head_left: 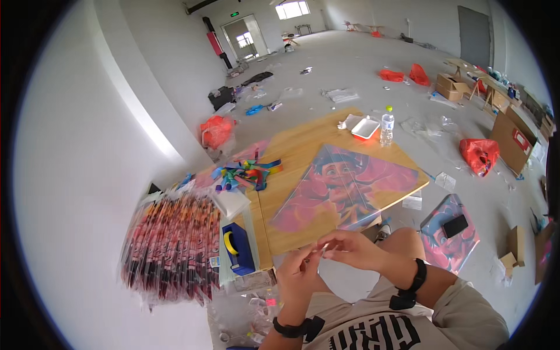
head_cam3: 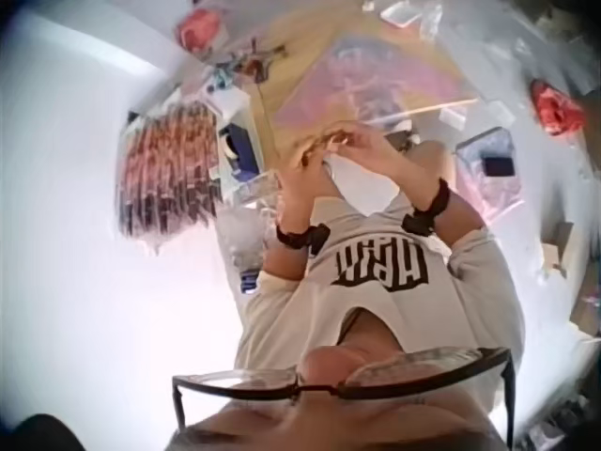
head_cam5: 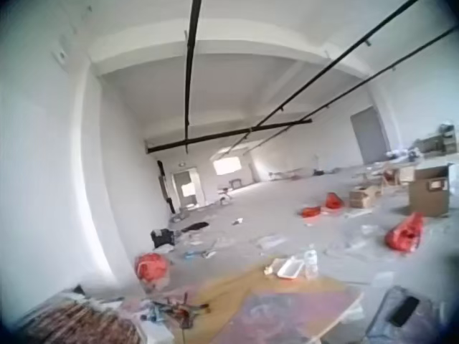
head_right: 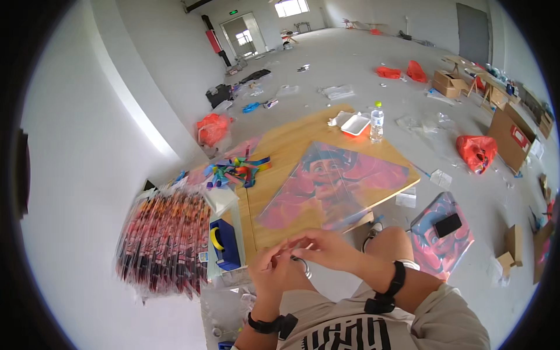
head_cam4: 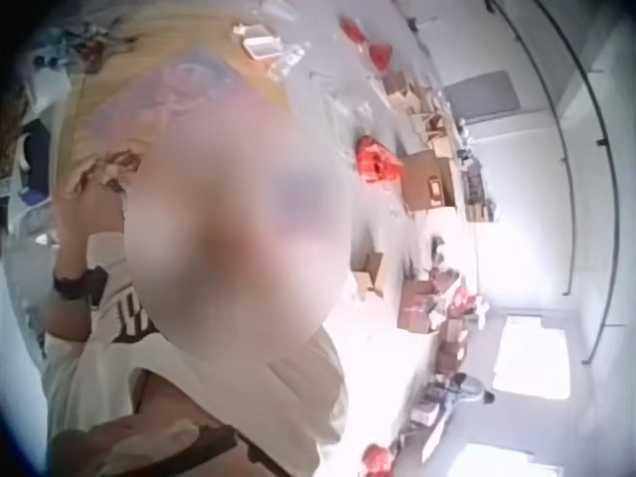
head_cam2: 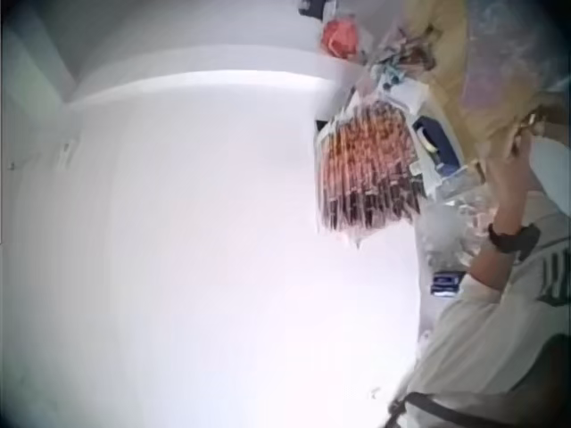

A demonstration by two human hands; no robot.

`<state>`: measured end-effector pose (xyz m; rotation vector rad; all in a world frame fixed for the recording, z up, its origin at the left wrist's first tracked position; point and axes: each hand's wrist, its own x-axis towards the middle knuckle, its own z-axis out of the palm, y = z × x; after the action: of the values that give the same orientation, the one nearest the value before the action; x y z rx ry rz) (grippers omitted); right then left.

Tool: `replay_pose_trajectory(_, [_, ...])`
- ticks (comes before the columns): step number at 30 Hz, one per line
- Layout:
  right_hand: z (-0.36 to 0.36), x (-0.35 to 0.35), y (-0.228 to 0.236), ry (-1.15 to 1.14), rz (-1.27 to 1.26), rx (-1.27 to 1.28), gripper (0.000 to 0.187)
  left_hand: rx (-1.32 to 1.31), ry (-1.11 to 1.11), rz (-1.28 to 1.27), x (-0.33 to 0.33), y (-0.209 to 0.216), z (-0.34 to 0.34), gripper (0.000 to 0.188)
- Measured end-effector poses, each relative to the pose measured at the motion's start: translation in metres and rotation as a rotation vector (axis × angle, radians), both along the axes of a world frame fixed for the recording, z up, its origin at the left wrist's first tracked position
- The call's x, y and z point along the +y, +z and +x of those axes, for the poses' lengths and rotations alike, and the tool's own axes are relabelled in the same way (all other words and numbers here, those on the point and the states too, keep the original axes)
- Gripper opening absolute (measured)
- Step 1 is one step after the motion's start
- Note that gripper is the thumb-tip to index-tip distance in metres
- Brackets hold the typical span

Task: Assembling a kite by attaching spars and colorful tail ribbons.

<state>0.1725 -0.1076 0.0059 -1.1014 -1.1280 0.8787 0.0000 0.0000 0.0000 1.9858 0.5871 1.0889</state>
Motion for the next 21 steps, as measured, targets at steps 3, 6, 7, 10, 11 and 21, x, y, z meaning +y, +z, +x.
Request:
replay_pose_trajectory(3, [-0.011, 0.008, 0.008, -0.078, -0.061, 0.090, 0.021, 0.019, 0.085, 0.157, -0.003, 0.000, 0.002, 0.061])
replay_pose_trajectory(6, [-0.011, -0.001, -0.010, -0.088, -0.137, 0.122, 0.016, 0.110, 0.141, 0.080, -0.017, -0.004, 0.002, 0.066])
replay_pose_trajectory(7, [-0.012, -0.003, -0.015, -0.089, -0.136, 0.100, 0.015, 0.137, 0.107, 0.054, -0.016, -0.008, 0.001, 0.067])
replay_pose_trajectory(10, [-0.011, -0.006, -0.005, -0.160, -0.171, -0.107, 0.013, 0.415, -0.001, 0.134, -0.007, -0.003, -0.001, 0.068])
replay_pose_trajectory(11, [-0.011, -0.007, 0.003, -0.195, -0.189, -0.200, 0.013, 0.539, -0.039, 0.187, -0.004, 0.001, -0.003, 0.069])
replay_pose_trajectory(21, [0.004, -0.007, 0.006, -0.138, -0.166, -0.430, 0.016, 0.188, -0.176, -0.192, 0.009, -0.014, 0.007, 0.026])
